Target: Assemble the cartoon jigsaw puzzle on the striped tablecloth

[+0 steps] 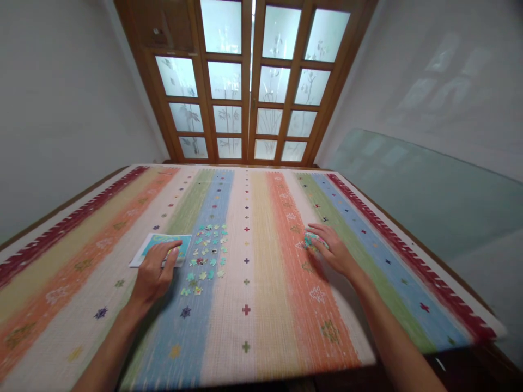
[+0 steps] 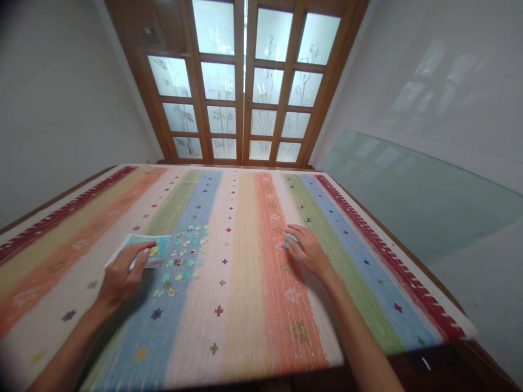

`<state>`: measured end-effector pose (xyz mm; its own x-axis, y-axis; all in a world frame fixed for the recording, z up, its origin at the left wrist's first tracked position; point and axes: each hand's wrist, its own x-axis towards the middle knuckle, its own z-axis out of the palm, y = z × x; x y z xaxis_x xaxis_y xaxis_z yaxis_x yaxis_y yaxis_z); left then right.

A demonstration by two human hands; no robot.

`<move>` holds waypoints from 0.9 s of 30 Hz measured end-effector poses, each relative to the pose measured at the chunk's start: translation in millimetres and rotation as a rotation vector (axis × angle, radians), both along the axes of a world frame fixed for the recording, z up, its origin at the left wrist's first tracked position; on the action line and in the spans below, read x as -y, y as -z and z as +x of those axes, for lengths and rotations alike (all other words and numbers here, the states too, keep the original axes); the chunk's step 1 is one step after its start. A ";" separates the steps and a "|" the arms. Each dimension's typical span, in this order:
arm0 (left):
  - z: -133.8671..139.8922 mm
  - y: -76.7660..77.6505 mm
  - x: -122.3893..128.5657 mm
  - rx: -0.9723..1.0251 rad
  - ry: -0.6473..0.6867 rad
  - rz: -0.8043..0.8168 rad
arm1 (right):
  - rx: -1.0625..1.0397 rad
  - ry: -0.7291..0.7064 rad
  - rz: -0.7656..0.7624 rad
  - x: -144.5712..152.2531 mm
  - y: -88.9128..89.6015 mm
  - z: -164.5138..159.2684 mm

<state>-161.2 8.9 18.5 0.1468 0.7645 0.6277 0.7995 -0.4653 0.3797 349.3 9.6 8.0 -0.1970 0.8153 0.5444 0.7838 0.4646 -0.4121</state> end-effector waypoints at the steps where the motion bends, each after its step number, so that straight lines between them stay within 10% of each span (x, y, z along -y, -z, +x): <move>1: -2.3 -1.1 -2.1 0.001 -0.006 -0.003 | 0.019 -0.033 0.002 0.4 -3.4 -9.2; 10: -12.5 8.7 -25.2 -0.133 -0.046 -0.208 | 0.037 -0.246 0.056 0.8 -12.1 -68.2; 27: -27.7 66.5 -29.1 -0.216 -0.237 -0.314 | 0.082 -0.184 0.165 15.5 15.4 -89.1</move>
